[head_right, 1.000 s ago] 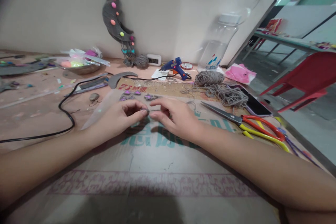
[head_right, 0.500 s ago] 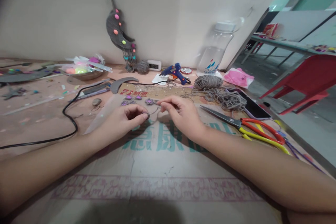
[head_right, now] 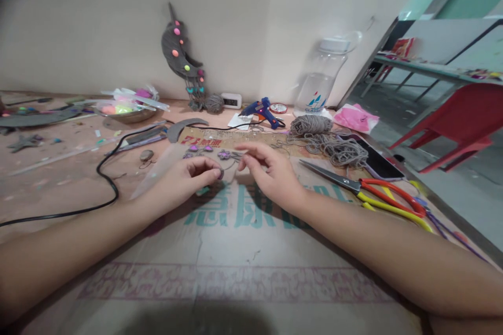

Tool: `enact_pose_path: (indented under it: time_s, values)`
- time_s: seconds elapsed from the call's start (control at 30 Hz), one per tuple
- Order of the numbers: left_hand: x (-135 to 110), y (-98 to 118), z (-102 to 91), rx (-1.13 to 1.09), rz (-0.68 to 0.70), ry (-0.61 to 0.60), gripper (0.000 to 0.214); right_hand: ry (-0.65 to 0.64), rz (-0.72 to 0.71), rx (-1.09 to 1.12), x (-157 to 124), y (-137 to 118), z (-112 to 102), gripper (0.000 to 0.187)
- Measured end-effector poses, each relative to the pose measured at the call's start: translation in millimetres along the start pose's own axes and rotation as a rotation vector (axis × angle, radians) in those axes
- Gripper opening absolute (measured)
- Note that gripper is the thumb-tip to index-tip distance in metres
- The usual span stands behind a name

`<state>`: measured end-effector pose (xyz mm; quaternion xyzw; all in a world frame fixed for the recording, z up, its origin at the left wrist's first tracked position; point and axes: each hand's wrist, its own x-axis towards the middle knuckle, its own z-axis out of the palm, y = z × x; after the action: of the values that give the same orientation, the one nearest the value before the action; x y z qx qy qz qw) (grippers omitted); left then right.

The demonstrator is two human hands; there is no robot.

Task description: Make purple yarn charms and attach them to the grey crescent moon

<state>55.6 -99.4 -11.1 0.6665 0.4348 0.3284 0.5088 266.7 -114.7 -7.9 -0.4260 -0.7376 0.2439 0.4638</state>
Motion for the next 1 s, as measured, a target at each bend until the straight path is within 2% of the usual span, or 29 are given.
enact_pose_path:
  time_s: [0.17, 0.33, 0.47, 0.57, 0.73, 1.0]
  values:
    - [-5, 3, 1.2, 0.24, 0.08, -0.048, 0.019, -0.024, 0.024, -0.058, -1, 2, -1, 0.018]
    - [-5, 1, 2.5, 0.248, 0.115, -0.075, 0.019, -0.019, 0.057, -0.052, -1, 2, -1, 0.014]
    - [-3, 0, 3.2, 0.241, 0.086, -0.08, 0.021, -0.001, 0.072, -0.069, -1, 2, -2, 0.01]
    - [-3, 2, 3.6, 0.231, 0.068, -0.059, 0.022, -0.013, 0.023, -0.113, -2, 1, -4, 0.013]
    - [-3, 5, 3.3, 0.204, 0.072, -0.041, 0.02, -0.109, -0.073, -0.128, -4, -3, -7, 0.022]
    - [-2, -5, 0.4, 0.256, 0.046, -0.022, 0.026, -0.062, -0.01, -0.231, -3, -10, -6, 0.044]
